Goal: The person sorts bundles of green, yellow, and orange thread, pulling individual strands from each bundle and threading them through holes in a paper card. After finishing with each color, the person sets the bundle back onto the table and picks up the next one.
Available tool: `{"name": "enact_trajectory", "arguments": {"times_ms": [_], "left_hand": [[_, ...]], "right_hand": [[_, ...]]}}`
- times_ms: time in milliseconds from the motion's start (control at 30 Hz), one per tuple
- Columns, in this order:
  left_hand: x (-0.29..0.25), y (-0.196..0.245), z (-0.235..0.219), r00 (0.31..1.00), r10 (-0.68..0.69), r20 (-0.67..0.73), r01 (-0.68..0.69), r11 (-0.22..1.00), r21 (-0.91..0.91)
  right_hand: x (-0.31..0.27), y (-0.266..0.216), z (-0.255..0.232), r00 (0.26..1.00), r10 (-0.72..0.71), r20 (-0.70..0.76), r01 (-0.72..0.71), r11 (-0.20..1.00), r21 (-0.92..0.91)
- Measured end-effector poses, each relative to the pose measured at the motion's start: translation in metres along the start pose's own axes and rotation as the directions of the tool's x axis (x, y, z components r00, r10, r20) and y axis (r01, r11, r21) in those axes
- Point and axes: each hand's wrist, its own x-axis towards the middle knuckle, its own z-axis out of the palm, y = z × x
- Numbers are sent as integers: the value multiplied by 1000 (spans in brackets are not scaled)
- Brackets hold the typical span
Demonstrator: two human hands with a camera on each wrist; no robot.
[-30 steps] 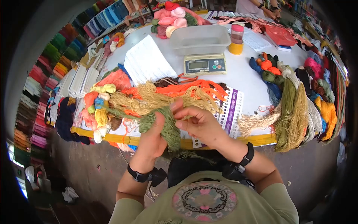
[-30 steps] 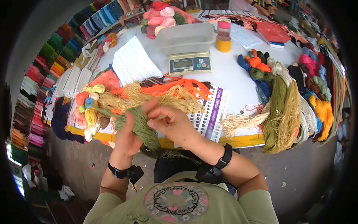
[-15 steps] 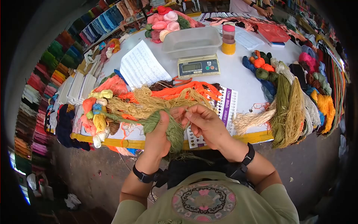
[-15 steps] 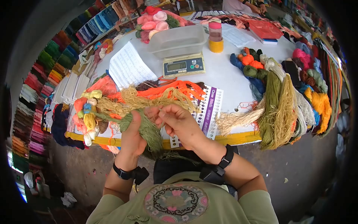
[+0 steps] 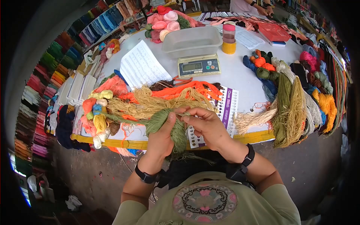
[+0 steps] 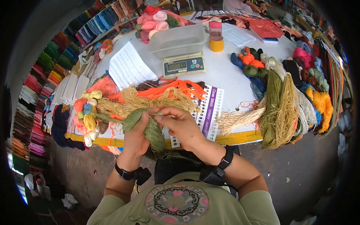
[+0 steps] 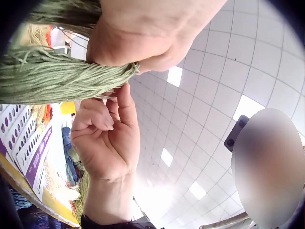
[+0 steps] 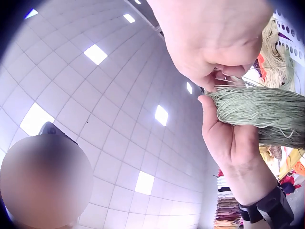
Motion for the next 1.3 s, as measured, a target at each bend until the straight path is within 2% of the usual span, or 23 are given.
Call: {"name": "enact_trajectory", "arguments": {"times_ms": [67, 133, 267, 333, 367, 433, 467, 500, 533, 567, 667, 733, 767, 833, 967, 1033, 1167, 1233, 1267, 1300], "left_hand": [[0, -1, -1, 999, 33, -16, -33, 999, -2], [0, 1, 0, 999, 39, -19, -40, 999, -7], [2, 1, -3, 1000, -2, -25, -1, 994, -113], [4, 2, -2, 997, -18, 81, 29, 990, -139], [4, 1, -1, 997, -18, 79, 29, 990, -139], [3, 0, 0, 999, -37, 23, 39, 993, -108], [3, -1, 1, 999, -39, 23, 42, 993, -109], [2, -3, 1, 1000, 21, -6, -20, 994, 109], [2, -5, 2, 996, 86, -19, -75, 943, 323], [3, -6, 3, 996, 83, -16, -73, 944, 323], [4, -8, 5, 992, 123, 8, -120, 946, 302], [5, -6, 6, 998, 44, -35, -38, 988, 150], [5, -6, 6, 998, 44, -36, -39, 988, 150], [5, -6, 6, 998, -16, -63, 18, 999, 41], [6, -12, -1, 996, 6, -90, -8, 1000, -25], [7, -15, -10, 990, -27, -135, 22, 999, -39], [5, -7, -2, 997, -52, -56, 43, 988, -149], [5, -8, 2, 998, -58, -25, 54, 988, -145], [5, -8, 2, 998, -58, -25, 54, 988, -145], [4, -8, 2, 1000, -23, -6, 23, 1000, -8]], "right_hand": [[3, 4, -2, 1000, -5, -8, 5, 999, 46], [6, 8, -8, 999, 29, 38, -38, 966, 254], [5, 5, -4, 999, 40, 29, -46, 963, 264], [5, 5, -2, 999, 47, -7, -43, 966, 255], [5, 3, -1, 999, 48, -7, -45, 966, 256], [5, -1, 0, 999, 53, -4, -53, 992, 114], [5, -1, 1, 998, 54, -6, -53, 992, 114], [5, -1, 2, 998, 59, -23, -58, 997, 44], [5, 0, 3, 997, 61, -41, -62, 998, -26], [6, 1, 2, 997, 60, -45, -61, 998, -25], [8, 6, 0, 998, 49, -41, -50, 999, -17], [8, 6, 1, 998, 36, -54, -34, 999, 37], [7, 4, 2, 998, 37, -53, -35, 999, 37], [6, 1, 4, 996, 65, -54, -57, 990, 131], [7, 3, -4, 996, 88, -10, -84, 974, 213], [9, 4, -12, 993, 116, 26, -117, 927, 356], [8, 4, -12, 996, 93, -8, -87, 950, 302], [8, 5, -11, 995, 99, -23, -95, 986, 134], [7, 3, -8, 995, 99, -23, -95, 986, 134], [5, 0, -4, 996, 79, -34, -79, 997, -12]]}}
